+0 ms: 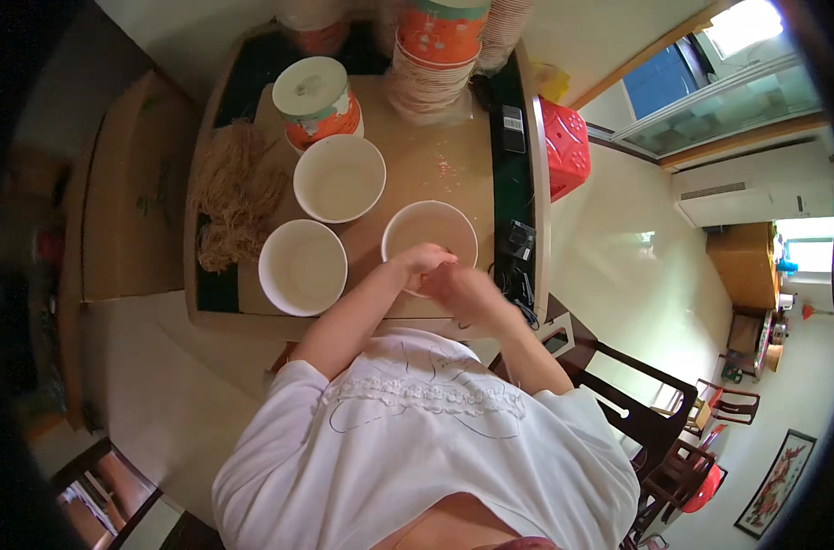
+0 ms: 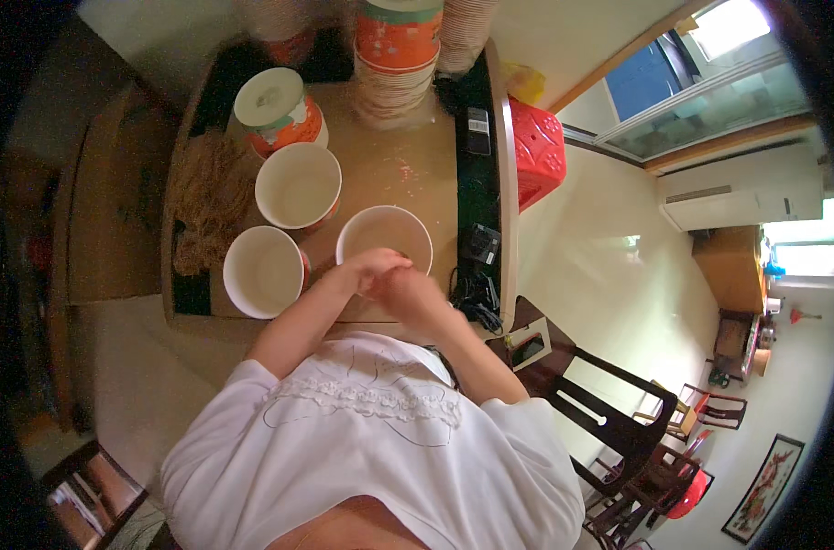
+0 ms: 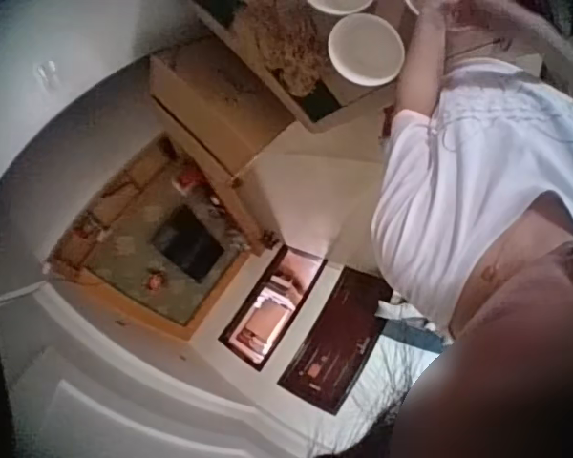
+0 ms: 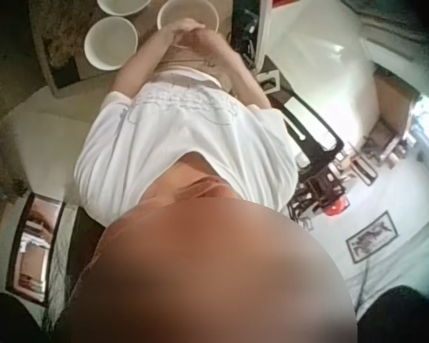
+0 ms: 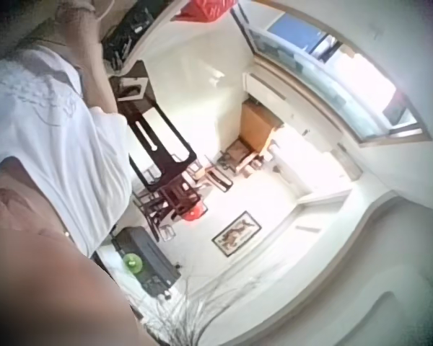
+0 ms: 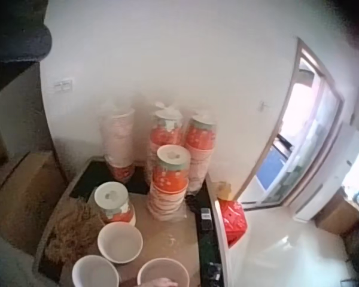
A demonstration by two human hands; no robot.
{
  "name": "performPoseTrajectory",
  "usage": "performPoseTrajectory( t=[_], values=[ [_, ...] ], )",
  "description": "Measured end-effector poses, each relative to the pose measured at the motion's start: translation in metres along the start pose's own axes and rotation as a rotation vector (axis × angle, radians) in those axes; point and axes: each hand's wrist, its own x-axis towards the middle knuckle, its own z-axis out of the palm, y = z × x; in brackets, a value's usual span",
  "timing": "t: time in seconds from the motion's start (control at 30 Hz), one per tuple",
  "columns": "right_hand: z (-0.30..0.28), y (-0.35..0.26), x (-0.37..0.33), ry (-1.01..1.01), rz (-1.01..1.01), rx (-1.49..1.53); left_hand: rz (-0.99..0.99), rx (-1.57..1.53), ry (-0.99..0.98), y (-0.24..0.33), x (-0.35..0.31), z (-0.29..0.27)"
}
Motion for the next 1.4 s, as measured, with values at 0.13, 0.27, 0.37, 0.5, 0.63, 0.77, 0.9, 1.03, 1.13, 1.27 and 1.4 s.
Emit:
performPoseTrajectory(
  t=[0.13,0.27,0.37,0.5,0.63,0.77,0.9,1.03,1.13,1.27,1.4],
  values=[
    [-0.031,0.041,-0.016,0.502,0.142,0.409,-0.042,0.029,-0.216,0.004,-0.008,0.006],
    [0.001,0.063,-0.002,0.422,0.138,0.340,0.110,0.008,-0.077,0.005,-0.007,0.008],
    [0.001,0.051,0.007,0.413,0.230,0.245,0.202,-0.049,-0.038,-0.009,0.003,0.003],
    [0.012,0.065,0.014,0.440,0.243,0.202,0.809,0.438,0.366,-0.010,-0.012,0.016],
    [0.012,0.066,0.020,0.520,0.193,0.405,0.697,0.608,0.270,-0.009,-0.033,0.018],
    [0.012,0.062,0.022,0.568,0.288,0.533,0.838,0.951,0.521,-0.018,-0.033,0.024],
    [0.014,0.068,0.024,0.522,0.347,0.744,1.022,1.071,0.512,-0.019,-0.034,0.024],
    [-0.001,0.064,0.025,0.586,0.267,0.892,1.014,1.203,0.500,-0.023,-0.032,0.030],
    [0.001,0.064,0.030,0.601,0.234,0.944,1.012,1.195,0.490,-0.021,-0.031,0.032],
    [-0.011,0.060,0.034,0.639,0.239,0.911,0.978,1.136,0.396,-0.024,-0.031,0.036],
    [-0.016,0.061,0.036,0.646,0.134,0.968,0.933,0.993,0.270,-0.018,-0.035,0.040]
  ],
)
